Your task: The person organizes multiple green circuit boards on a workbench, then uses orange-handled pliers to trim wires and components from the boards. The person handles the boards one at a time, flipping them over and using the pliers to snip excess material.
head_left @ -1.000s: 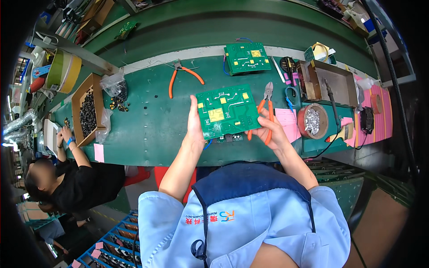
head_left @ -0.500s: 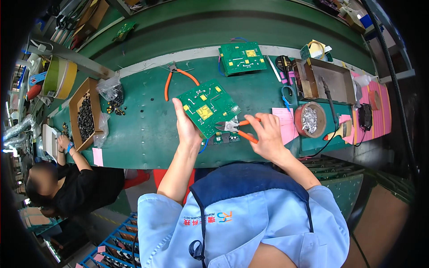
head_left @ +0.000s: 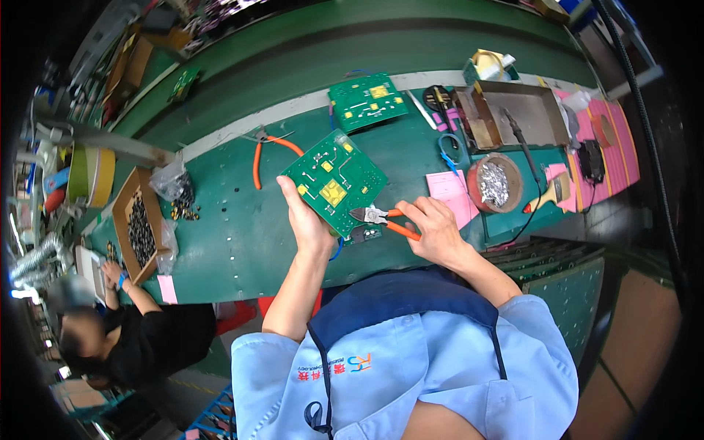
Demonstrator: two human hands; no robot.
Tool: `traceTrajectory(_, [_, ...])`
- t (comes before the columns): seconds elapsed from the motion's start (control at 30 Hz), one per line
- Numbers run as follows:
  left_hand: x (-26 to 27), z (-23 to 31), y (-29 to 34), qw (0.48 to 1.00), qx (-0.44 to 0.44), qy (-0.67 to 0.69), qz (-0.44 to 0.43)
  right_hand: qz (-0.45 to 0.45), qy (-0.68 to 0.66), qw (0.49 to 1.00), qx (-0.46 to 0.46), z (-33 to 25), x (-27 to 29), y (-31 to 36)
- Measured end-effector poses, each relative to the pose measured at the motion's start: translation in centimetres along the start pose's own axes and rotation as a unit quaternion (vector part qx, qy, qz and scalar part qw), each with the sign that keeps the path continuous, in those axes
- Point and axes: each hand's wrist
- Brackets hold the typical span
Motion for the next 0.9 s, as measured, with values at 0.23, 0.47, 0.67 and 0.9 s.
traceTrajectory(0.23, [-3.4,-2.7,0.2,0.999,0.018,-0.039,-0.023,-0.006,-0.214,0.947,-0.238,1.2,2.4,2.5])
traceTrajectory(0.47, [-4.4,-2.4,0.3,0.995,0.092,-0.018,-0.043,0.098,-0.675,0.608,-0.406,5.5,3.6,4.5])
traceTrajectory(0.67, [-3.7,-2.4,0.4,0.989,0.145,0.003,-0.036,0.067,-0.697,0.601,-0.386,4.2,3.0,1.5])
traceTrajectory(0.9, [-1.4,-1.3,-0.2,0.979,0.191,-0.02,-0.063,0.006,-0.664,0.639,-0.388,3.9,1.9,-0.7])
Point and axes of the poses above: each hand's wrist, its own y-axis away from the middle knuckle, its own x-axis out of the back of the hand, z = x × y, and after that the axes turned 10 degrees about z, right-handed
